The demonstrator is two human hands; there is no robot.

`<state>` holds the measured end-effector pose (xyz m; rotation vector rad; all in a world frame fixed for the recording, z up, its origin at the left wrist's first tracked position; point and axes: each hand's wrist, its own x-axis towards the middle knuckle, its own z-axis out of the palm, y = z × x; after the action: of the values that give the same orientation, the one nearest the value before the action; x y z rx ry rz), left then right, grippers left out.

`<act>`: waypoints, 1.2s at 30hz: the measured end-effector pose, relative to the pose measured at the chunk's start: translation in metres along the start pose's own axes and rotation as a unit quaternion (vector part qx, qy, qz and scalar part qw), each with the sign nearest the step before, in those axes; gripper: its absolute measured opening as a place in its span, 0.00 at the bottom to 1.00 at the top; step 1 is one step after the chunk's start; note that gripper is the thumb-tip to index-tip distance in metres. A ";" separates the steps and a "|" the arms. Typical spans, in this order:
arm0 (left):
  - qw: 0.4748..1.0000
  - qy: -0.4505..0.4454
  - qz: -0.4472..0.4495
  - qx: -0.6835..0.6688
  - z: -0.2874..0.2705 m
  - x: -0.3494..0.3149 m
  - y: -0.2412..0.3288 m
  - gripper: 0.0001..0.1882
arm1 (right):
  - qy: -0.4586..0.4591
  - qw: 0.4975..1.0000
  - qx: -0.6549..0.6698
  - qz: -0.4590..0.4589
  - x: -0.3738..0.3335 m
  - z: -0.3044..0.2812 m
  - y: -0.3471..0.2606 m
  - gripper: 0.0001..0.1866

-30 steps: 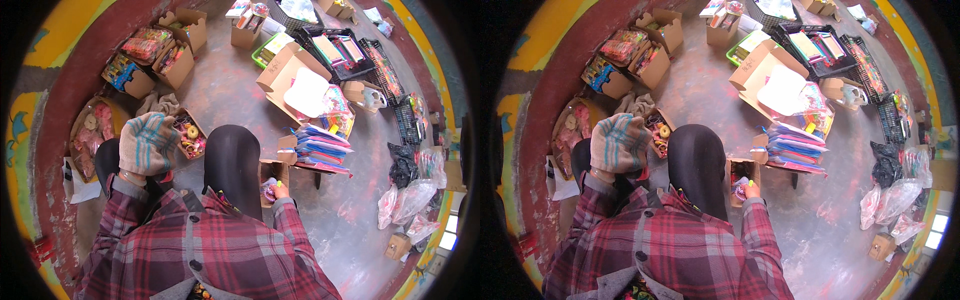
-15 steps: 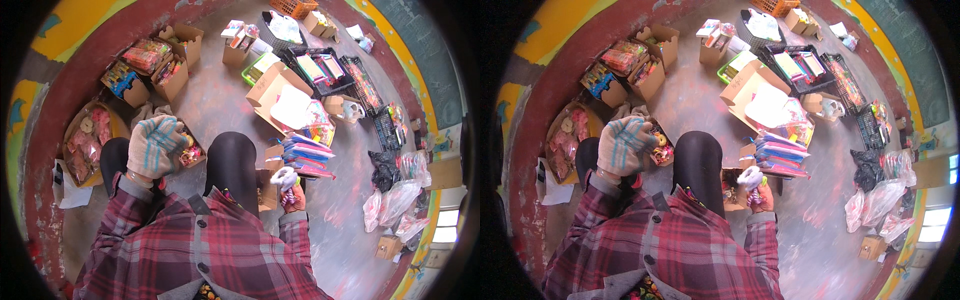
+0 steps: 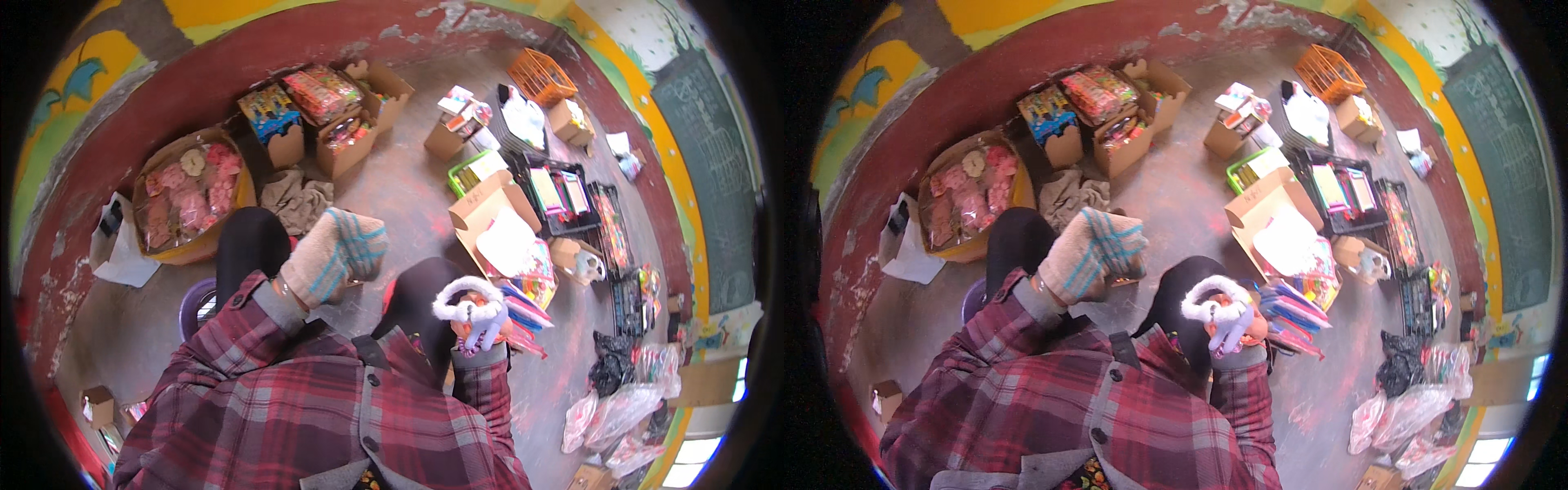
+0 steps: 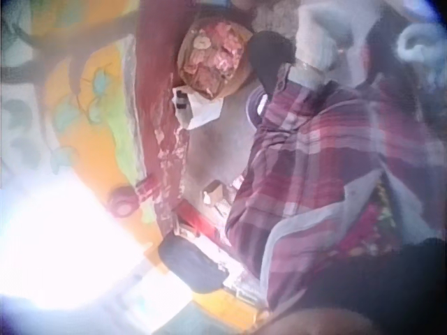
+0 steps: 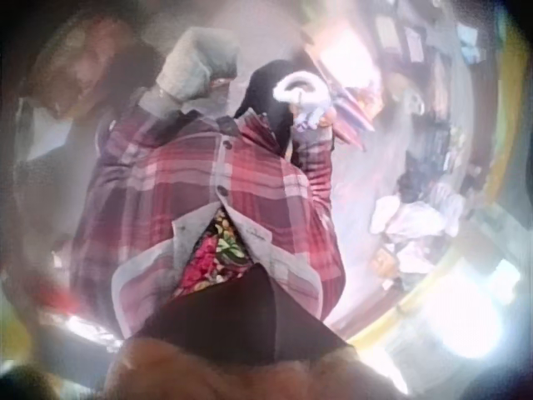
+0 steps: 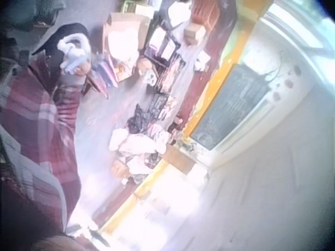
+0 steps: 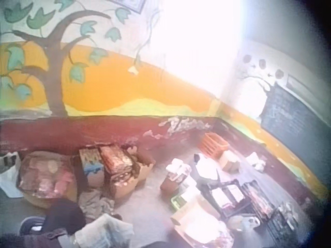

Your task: The person sits on a low stool and wipes small hair accessories, such as hair ties and clips, with a cloth. They pick up items from a cardboard box, wipe them individually, and place them into a second box. The person handles the items one at a time throughout the process.

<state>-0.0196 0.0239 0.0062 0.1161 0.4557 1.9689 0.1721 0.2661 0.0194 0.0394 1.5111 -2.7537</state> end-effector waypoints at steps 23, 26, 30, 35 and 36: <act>0.498 0.199 0.264 0.801 -0.012 -0.014 0.001 0.12 | 0.140 0.935 -0.325 0.040 0.103 0.156 0.037 0.05; 0.553 0.239 0.200 0.773 0.005 -0.017 0.004 0.12 | 0.169 0.962 -0.205 0.061 0.103 0.155 0.044 0.04; 0.802 0.295 0.180 0.487 -0.024 -0.001 -0.010 0.18 | 0.164 0.970 -0.170 0.066 0.103 0.141 0.053 0.03; 0.917 0.332 0.034 0.217 0.007 -0.008 0.002 0.19 | 0.166 0.979 -0.052 0.111 0.098 0.125 0.042 0.04; 0.930 0.331 0.014 0.158 0.013 -0.010 0.006 0.19 | 0.160 0.981 -0.016 0.106 0.097 0.118 0.045 0.05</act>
<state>-0.0165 0.0162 0.0216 -0.3551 1.2160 1.9146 0.0729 0.1435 0.0428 0.6324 1.5061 -2.6452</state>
